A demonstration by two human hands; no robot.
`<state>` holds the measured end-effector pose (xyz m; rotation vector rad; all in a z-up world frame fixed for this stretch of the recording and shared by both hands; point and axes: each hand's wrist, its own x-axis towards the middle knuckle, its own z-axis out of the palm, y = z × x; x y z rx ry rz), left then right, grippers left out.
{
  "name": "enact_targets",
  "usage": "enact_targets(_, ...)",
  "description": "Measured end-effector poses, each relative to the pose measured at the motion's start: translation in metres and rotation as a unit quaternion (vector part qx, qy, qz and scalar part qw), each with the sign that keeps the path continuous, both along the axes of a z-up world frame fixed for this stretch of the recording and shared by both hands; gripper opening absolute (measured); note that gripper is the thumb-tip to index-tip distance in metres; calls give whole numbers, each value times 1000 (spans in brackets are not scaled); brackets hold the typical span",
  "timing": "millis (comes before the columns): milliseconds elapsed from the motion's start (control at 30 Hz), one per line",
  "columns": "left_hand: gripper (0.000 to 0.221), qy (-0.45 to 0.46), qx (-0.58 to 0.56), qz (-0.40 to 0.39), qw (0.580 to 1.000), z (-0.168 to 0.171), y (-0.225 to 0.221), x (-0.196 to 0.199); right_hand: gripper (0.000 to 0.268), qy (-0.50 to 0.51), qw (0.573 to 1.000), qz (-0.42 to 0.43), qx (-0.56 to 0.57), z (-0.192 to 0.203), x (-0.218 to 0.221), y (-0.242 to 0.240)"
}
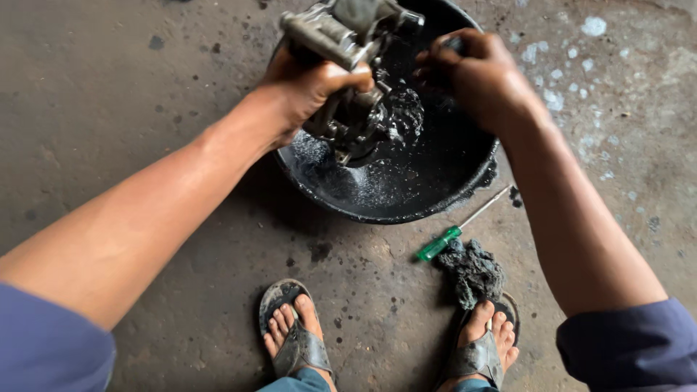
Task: The person cleans an engine oil filter housing by hand with a cloth and a fluid in a basin.
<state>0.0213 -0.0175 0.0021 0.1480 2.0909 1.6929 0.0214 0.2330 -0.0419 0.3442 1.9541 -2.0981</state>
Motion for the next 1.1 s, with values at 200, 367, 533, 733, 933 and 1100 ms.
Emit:
enact_targets(200, 30, -56, -53, 16, 997, 16, 1, -3, 31, 10, 969, 144, 202, -16, 6, -12)
enact_targets(367, 17, -12, -61, 10, 998, 15, -3, -13, 51, 32, 914, 182, 362, -7, 1, -22)
enact_targets(533, 13, -5, -66, -2, 998, 8, -12, -20, 52, 45, 904, 177, 387, 0, 2, -19)
enact_targets(733, 15, -10, -71, 6, 997, 7, -7, -23, 54, 189, 904, 36, 382, -34, -5, 11)
enact_targets(933, 15, -1, -59, -57, 997, 17, 0, -24, 32, 120, 945, 24, 303, -62, 2, 3)
enact_targets(1100, 22, -30, -89, -86, 992, 4, -11, -31, 32, 191, 979, 10, 63, 22, 18, 14)
